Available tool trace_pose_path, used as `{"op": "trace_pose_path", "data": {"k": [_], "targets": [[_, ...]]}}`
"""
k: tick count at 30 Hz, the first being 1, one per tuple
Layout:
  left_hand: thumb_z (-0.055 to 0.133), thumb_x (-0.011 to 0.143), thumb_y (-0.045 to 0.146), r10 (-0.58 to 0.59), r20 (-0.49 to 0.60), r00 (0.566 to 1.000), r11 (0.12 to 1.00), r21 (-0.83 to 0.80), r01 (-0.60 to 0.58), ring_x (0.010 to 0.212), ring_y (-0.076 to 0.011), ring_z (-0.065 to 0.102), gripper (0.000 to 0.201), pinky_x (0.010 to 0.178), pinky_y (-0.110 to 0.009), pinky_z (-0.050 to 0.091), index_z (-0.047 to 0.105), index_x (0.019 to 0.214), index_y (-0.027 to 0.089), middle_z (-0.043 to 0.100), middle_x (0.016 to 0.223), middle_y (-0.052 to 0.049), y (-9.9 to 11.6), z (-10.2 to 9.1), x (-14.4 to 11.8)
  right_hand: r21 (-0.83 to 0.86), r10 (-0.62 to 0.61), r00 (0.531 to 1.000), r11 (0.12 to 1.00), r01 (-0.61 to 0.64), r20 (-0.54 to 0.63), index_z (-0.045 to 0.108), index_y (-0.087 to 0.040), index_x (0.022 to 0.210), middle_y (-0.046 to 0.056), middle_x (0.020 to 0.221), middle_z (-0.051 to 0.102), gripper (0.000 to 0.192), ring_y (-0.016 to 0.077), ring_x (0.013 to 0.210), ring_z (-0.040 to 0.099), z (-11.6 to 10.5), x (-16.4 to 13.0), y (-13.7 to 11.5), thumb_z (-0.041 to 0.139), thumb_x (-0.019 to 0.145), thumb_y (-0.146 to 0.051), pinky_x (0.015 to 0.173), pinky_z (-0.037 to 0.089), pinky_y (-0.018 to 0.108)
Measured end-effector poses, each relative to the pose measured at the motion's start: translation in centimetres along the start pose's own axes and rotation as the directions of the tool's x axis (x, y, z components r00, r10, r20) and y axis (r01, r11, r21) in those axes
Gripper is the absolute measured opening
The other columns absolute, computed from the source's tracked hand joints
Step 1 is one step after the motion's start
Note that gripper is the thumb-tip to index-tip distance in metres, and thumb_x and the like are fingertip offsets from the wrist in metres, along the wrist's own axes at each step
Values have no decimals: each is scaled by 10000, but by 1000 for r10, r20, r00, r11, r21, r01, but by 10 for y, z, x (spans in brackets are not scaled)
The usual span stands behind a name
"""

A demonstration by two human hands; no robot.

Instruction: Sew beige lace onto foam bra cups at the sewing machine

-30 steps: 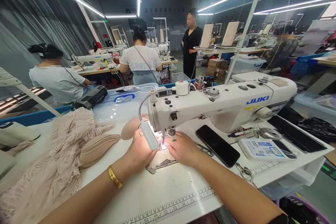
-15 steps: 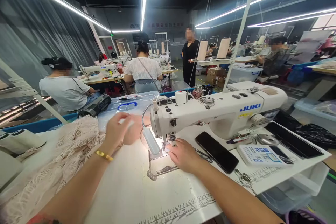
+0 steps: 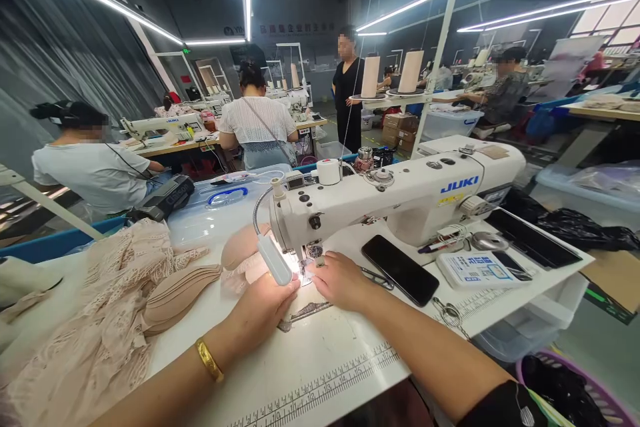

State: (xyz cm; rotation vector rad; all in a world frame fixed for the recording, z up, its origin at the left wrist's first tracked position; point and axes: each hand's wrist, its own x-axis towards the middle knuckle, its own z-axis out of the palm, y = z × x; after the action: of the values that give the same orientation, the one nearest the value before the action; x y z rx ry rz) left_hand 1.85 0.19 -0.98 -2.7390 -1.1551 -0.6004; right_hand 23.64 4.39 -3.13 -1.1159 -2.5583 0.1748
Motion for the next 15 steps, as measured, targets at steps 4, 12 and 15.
{"op": "trace_pose_path", "data": {"k": [4,12,15], "targets": [[445,950,61,-20,-36,999,1000,-13,19,827,-239,647,253,693,-350,524,658,967,195,731,968,-78,-1,1,4,13,-5,1000,1000,5,21,681,-202,1053,62,862,652,221,242,828,500,0,0,1,471,990,-175,759,367,329],[445,922,35,-65,-96,993,998,-28,63,805,-228,635,262,720,-365,532,647,934,201,698,886,-74,4,9,10,21,-10,1000,1000,9,26,660,-209,998,44,823,613,231,224,768,489,-3,0,0,431,1020,-199,793,393,337],[470,908,47,-90,-90,992,996,-19,88,801,-236,635,232,726,-380,529,642,906,202,699,873,-82,3,9,12,3,-2,1000,1000,2,28,654,-208,991,44,828,613,230,220,762,485,-4,-1,-2,426,1024,-205,795,393,335]]}}
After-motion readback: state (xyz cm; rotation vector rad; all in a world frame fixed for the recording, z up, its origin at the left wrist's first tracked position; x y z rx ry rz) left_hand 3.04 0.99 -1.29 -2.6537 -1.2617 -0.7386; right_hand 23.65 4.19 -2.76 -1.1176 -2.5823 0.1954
